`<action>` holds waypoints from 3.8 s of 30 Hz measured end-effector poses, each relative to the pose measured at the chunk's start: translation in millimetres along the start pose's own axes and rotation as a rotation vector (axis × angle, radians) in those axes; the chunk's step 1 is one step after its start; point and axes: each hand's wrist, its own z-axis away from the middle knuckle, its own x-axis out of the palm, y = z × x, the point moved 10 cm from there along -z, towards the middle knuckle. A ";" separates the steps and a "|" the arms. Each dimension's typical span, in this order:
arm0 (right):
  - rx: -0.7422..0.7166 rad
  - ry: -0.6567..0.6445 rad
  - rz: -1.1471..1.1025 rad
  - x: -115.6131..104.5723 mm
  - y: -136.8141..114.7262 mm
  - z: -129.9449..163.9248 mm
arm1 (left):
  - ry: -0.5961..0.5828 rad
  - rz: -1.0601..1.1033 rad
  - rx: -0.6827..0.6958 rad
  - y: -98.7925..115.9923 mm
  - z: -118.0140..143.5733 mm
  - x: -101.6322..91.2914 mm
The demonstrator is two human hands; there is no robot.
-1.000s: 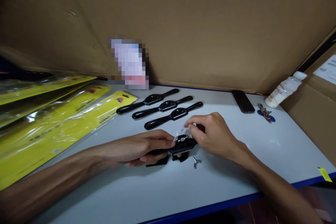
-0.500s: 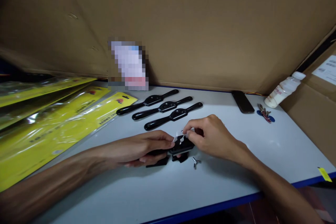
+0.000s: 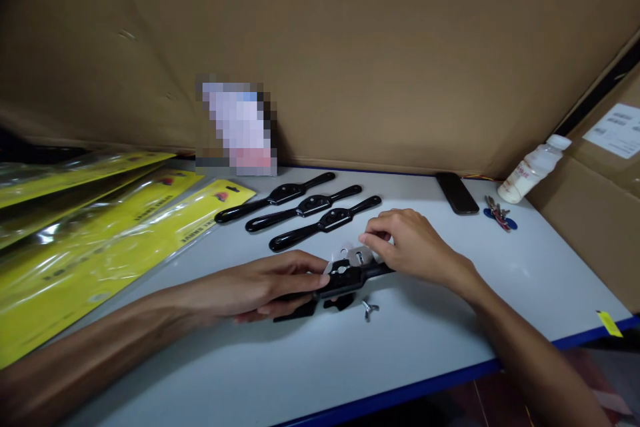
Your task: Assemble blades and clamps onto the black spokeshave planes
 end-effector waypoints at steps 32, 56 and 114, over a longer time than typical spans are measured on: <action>0.545 0.163 0.577 -27.0 132.4 -4.7 | 0.864 -1.276 0.289 34.9 13.4 -76.5; 0.031 -0.270 0.018 40.8 27.2 4.1 | 0.812 -0.077 0.154 4.2 17.8 -105.2; 0.357 -0.136 -0.981 70.3 25.7 2.3 | 0.350 0.188 0.205 6.9 -7.1 -25.3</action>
